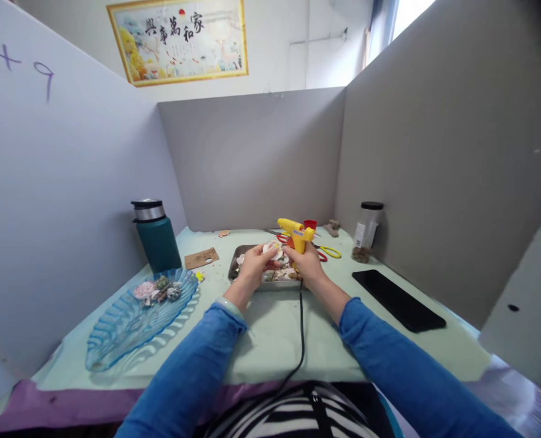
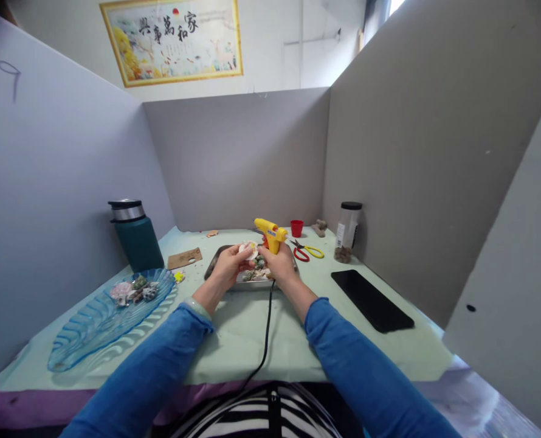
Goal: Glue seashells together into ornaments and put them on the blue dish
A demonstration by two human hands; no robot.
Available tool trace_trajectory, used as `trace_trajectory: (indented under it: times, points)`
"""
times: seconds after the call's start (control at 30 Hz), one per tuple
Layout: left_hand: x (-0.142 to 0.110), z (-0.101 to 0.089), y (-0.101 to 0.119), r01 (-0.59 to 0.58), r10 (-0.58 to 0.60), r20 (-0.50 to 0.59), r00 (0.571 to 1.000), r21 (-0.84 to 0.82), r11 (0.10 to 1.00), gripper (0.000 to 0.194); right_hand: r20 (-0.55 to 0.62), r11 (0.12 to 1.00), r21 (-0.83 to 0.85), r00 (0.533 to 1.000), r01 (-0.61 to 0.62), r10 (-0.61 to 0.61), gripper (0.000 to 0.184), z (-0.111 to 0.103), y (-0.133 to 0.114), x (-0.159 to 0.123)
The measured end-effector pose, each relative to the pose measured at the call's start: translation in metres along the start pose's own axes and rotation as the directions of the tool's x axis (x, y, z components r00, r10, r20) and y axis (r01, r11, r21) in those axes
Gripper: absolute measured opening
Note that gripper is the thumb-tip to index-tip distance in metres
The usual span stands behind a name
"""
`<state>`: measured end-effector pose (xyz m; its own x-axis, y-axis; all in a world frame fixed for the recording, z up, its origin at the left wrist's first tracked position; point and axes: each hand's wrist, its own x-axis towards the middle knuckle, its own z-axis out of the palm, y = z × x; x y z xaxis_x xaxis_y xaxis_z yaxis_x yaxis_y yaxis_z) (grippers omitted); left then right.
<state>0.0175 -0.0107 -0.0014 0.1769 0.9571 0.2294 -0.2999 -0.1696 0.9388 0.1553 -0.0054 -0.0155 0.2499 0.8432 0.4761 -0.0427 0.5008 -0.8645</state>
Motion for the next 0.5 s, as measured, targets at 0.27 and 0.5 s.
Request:
trace_trajectory:
  times: [0.27,0.5]
  points:
    - [-0.0010,0.0002,0.0006,0.015,-0.015,-0.004,1.000,0.010,1.000,0.034,-0.017,1.000,0.028,1.000,-0.015,0.015,0.029,0.0000,0.0018,0.0012]
    - [-0.0014,0.0023,0.0002,0.008,-0.008,-0.005,1.000,0.043,0.999,0.035,-0.018,1.000,0.016,1.000,-0.026,0.026,0.033,-0.0005,0.0001,0.0003]
